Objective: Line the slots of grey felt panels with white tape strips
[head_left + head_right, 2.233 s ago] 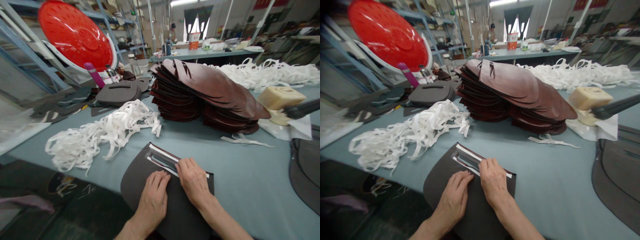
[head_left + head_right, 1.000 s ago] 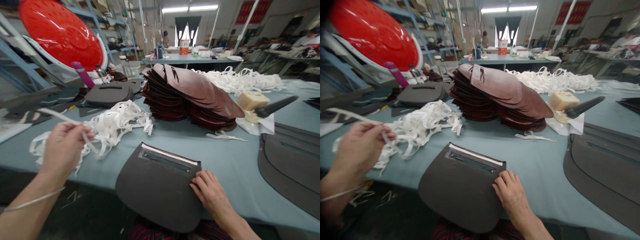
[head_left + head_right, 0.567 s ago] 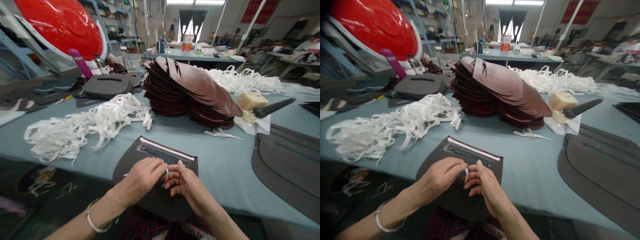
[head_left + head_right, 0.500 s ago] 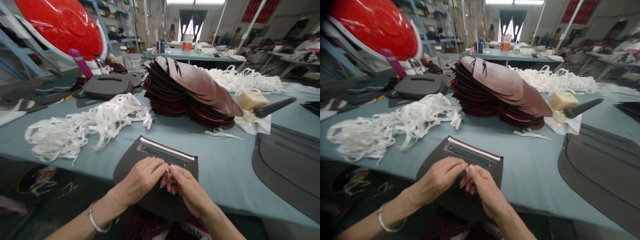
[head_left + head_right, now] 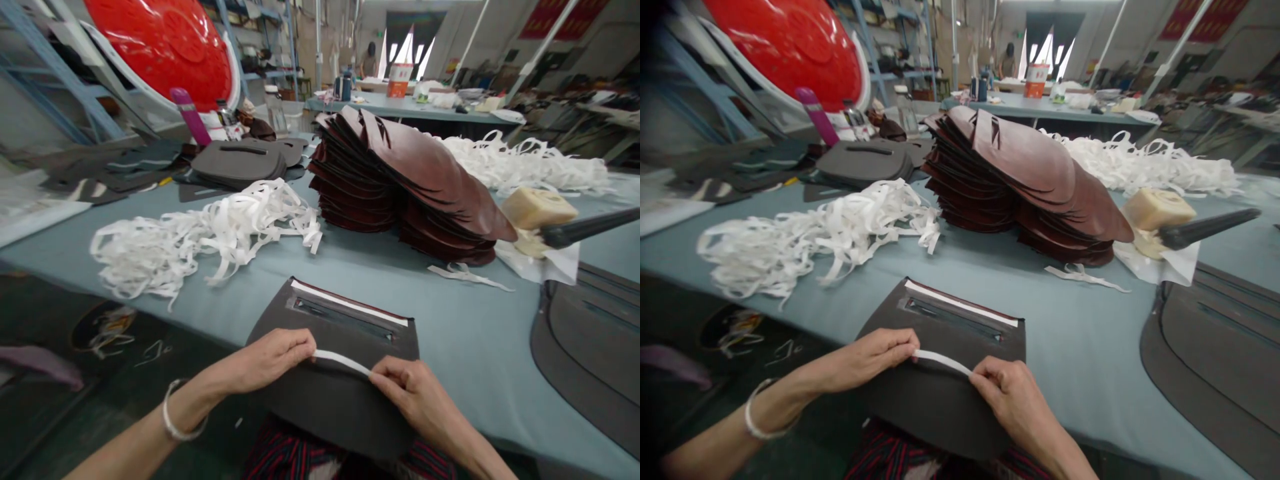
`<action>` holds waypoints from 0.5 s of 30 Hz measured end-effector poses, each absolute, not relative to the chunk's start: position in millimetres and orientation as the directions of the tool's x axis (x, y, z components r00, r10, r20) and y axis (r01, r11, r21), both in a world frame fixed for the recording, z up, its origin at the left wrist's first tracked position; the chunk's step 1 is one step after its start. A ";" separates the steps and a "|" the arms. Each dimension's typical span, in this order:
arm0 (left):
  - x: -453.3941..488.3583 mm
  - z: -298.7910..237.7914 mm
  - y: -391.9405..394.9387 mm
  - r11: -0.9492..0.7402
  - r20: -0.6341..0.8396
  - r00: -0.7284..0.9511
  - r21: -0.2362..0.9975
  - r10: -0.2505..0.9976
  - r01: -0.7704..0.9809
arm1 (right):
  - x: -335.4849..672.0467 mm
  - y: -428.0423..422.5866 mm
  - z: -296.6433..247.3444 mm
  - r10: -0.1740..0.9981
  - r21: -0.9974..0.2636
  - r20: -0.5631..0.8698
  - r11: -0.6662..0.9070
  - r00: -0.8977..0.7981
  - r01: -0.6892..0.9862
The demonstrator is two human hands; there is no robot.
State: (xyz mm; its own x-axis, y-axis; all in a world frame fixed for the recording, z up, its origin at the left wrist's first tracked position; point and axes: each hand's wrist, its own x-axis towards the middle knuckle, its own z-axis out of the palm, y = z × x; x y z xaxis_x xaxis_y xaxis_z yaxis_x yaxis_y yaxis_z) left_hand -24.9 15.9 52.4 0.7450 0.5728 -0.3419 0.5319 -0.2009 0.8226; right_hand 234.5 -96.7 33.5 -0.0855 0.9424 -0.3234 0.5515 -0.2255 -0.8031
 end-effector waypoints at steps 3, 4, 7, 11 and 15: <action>-26.2 50.2 8.2 -0.179 -0.319 0.719 0.833 0.617 0.523 | 241.2 -98.8 34.2 0.927 -0.795 -0.368 -0.273 -0.072 0.542; -27.8 49.1 9.4 -0.179 -0.310 0.708 0.832 0.635 0.525 | 242.9 -99.2 33.6 0.927 -0.792 -0.367 -0.271 -0.072 0.547; -33.9 44.1 20.5 -0.139 -0.304 0.621 0.816 0.722 0.561 | 245.7 -98.7 29.5 0.948 -0.774 -0.309 -0.208 -0.071 0.598; -37.5 30.8 36.8 0.045 -0.342 0.413 0.813 0.844 0.581 | 243.8 -94.2 18.7 0.964 -0.709 -0.262 -0.226 0.048 0.668; -36.0 16.4 44.0 0.153 -0.342 0.241 0.808 0.908 0.569 | 239.8 -87.4 11.3 0.967 -0.685 -0.199 -0.253 0.159 0.683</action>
